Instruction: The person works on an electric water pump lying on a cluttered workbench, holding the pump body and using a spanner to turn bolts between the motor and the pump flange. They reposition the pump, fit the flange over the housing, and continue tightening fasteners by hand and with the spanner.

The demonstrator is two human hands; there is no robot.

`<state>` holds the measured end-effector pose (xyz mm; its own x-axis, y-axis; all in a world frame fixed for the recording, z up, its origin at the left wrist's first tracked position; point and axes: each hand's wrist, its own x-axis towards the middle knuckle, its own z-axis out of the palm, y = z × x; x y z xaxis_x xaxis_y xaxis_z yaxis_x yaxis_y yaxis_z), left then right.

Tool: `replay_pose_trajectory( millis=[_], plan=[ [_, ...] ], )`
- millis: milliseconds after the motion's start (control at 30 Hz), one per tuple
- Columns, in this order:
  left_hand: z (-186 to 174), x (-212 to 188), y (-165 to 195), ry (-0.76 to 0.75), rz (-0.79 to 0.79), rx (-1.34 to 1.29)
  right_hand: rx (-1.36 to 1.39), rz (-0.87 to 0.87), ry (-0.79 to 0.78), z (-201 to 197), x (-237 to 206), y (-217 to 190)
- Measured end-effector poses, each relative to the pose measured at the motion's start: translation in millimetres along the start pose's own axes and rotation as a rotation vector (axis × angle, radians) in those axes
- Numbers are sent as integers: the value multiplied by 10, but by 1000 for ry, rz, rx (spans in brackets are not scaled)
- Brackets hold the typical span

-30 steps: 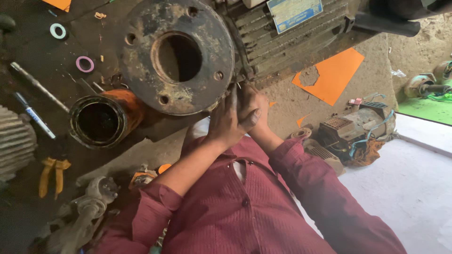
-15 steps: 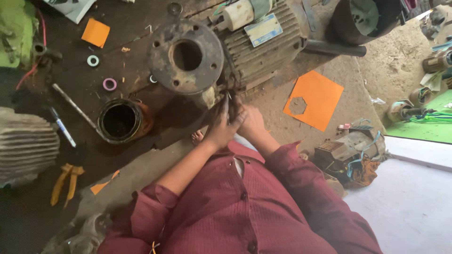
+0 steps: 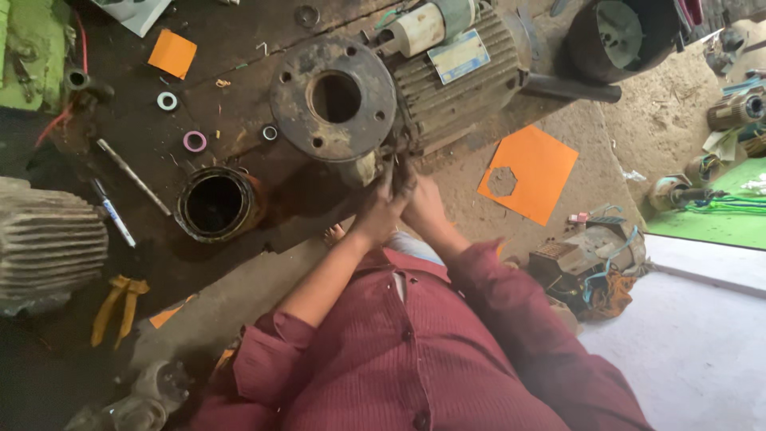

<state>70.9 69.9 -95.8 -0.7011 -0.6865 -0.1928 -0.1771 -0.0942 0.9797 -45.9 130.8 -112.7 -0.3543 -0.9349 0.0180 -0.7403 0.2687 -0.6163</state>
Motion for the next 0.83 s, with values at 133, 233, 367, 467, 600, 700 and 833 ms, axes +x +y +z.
replay_pose_trajectory(
  millis=[133,233,367,467,600,700,833],
  plan=[
    [4,-151,-62,-22,85,105,83,-9,12,44,-8,-3],
    [-20,-63,1,-35,-32,49,58,42,6,44,21,-33],
    [34,-139,33,8,-3,30,1,114,-39,98,70,35],
    [119,-125,20,35,51,5,168,121,50,140,51,52],
    [127,-81,-119,13,-12,-18,90,160,35,181,49,77],
    [263,-117,-259,114,13,275,-75,111,111,223,-35,68],
    [396,-37,-445,211,26,372,-113,156,83,299,-29,89]
  ],
)
